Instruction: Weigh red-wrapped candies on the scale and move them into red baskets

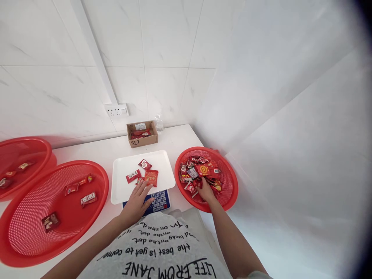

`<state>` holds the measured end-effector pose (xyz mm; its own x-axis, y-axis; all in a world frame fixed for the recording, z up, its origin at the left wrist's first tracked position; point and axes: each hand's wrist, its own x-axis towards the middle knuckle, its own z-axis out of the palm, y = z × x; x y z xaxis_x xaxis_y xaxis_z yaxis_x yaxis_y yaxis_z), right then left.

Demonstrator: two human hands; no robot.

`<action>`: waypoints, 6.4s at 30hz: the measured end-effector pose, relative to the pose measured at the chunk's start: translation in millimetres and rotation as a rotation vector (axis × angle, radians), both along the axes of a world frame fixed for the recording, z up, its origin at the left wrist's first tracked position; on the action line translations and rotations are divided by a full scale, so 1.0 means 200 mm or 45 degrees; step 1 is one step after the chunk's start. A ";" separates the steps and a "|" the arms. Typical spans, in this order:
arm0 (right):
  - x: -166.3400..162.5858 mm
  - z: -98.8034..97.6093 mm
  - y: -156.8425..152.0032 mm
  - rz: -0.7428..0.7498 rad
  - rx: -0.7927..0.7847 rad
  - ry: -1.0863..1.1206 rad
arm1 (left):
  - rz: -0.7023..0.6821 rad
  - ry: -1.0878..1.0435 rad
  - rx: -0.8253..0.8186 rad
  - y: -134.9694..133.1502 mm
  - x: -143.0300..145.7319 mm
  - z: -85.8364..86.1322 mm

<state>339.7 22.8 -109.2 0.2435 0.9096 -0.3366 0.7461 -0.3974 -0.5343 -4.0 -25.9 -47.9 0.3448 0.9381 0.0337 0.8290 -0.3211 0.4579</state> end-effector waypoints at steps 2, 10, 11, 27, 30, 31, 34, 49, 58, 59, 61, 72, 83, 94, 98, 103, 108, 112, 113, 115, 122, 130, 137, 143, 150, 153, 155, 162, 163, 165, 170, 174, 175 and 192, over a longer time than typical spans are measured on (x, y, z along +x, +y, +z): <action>-0.04 0.01 0.02 0.028 -0.104 -0.078 | 0.001 -0.006 0.013 -0.01 -0.01 -0.01; -0.08 0.02 0.10 -0.064 -0.028 -0.056 | -0.008 0.012 0.006 -0.01 -0.01 -0.02; -0.05 0.02 0.10 -0.052 -0.007 -0.016 | -0.006 0.011 0.004 -0.01 -0.01 -0.02; 0.00 0.02 0.04 -0.043 0.072 0.175 | -0.070 -0.007 0.000 0.02 0.03 0.00; 0.01 0.03 0.04 -0.055 0.080 0.223 | -0.069 -0.015 -0.011 0.02 0.02 -0.01; 0.01 0.04 0.04 -0.060 0.083 0.244 | -0.069 -0.020 -0.015 0.02 0.02 -0.01; 0.02 0.09 0.01 -0.081 0.100 0.299 | -0.068 -0.043 -0.024 0.01 0.02 -0.01; -0.53 0.53 -0.15 0.364 0.251 1.028 | 0.342 -1.388 -1.300 0.05 0.26 0.29; -0.47 0.44 -0.15 -0.030 0.140 0.960 | 0.800 -1.337 -0.998 0.02 0.02 0.21; -0.45 0.43 -0.16 -0.072 0.149 0.940 | 0.833 -1.280 -0.963 0.02 -0.02 0.21; -0.39 0.41 -0.16 -0.123 0.179 0.886 | 0.832 -1.138 -0.926 0.02 -0.10 0.19; -0.15 0.28 -0.14 -0.040 0.200 0.381 | 0.657 -0.055 -0.503 0.05 -0.24 0.14; 0.09 0.23 -0.10 -0.003 -0.224 -0.263 | 0.458 -0.150 -0.400 0.03 -0.14 0.19; 0.19 0.15 -0.05 -0.040 -0.292 -0.363 | 0.325 -0.115 -0.484 0.01 -0.08 0.20; 0.20 0.13 -0.05 -0.009 -0.320 -0.363 | 0.292 -0.113 -0.502 0.00 -0.06 0.21; 0.26 0.13 -0.04 0.044 -0.312 -0.332 | 0.256 -0.120 -0.494 0.00 -0.07 0.20; 0.29 0.13 -0.03 0.015 -0.277 -0.343 | 0.258 -0.120 -0.488 0.00 -0.07 0.21; 0.28 0.14 -0.01 -0.033 -0.215 -0.328 | 0.254 -0.105 -0.473 0.01 -0.05 0.22; 0.28 0.14 0.00 -0.048 -0.199 -0.318 | 0.250 -0.104 -0.472 0.01 -0.05 0.23; 0.30 0.16 0.00 -0.086 -0.168 -0.290 | 0.245 -0.104 -0.479 0.01 -0.04 0.23; 0.34 0.25 -0.06 -0.275 -0.002 -0.169 | 0.236 -0.185 -0.534 -0.01 -0.02 0.22; -0.11 0.53 -0.16 -0.196 -0.005 0.749 | 0.126 -0.573 -0.756 0.02 0.14 0.26; -0.55 0.57 -0.22 0.241 -0.268 1.158 | 0.106 -1.015 -1.225 0.01 0.24 0.31; -0.52 0.51 -0.24 0.166 -0.233 1.114 | 0.399 -1.038 -0.997 0.08 0.10 0.29; -0.39 0.49 -0.21 -0.026 -0.102 0.958 | 0.754 -1.038 -0.602 0.36 -0.19 0.31; -0.38 0.51 -0.21 -0.026 -0.087 0.934 | 0.776 -0.937 -0.518 0.45 -0.26 0.28; -0.38 0.51 -0.21 -0.016 -0.078 0.927 | 0.782 -0.857 -0.493 0.49 -0.27 0.26; -0.39 0.51 -0.22 0.006 -0.080 0.916 | 0.863 -0.671 -0.448 0.50 -0.30 0.16; -0.39 0.50 -0.22 0.013 -0.082 0.904 | 0.861 -0.599 -0.400 0.49 -0.30 0.14; -0.39 0.49 -0.22 0.034 -0.093 0.863 | 0.791 -0.373 -0.258 0.46 -0.31 0.12; -0.36 0.37 -0.21 0.068 0.092 0.585 | 0.538 0.018 -0.106 0.35 -0.27 0.06; -0.32 0.22 -0.20 0.085 0.332 0.230 | 0.506 0.079 -0.086 0.27 -0.24 0.02; -0.32 0.19 -0.20 0.096 0.366 0.155 | 0.487 0.090 -0.092 0.26 -0.24 0.01; -0.36 0.19 -0.23 0.417 0.293 -0.276 | 0.559 0.197 -0.150 0.31 -0.23 0.08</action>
<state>267.4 -22.8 -70.5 -0.0274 0.9956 -0.0893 0.9170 -0.0106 -0.3988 -50.3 35.3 -32.9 -0.0925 0.9905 -0.1022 0.9358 0.1215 0.3310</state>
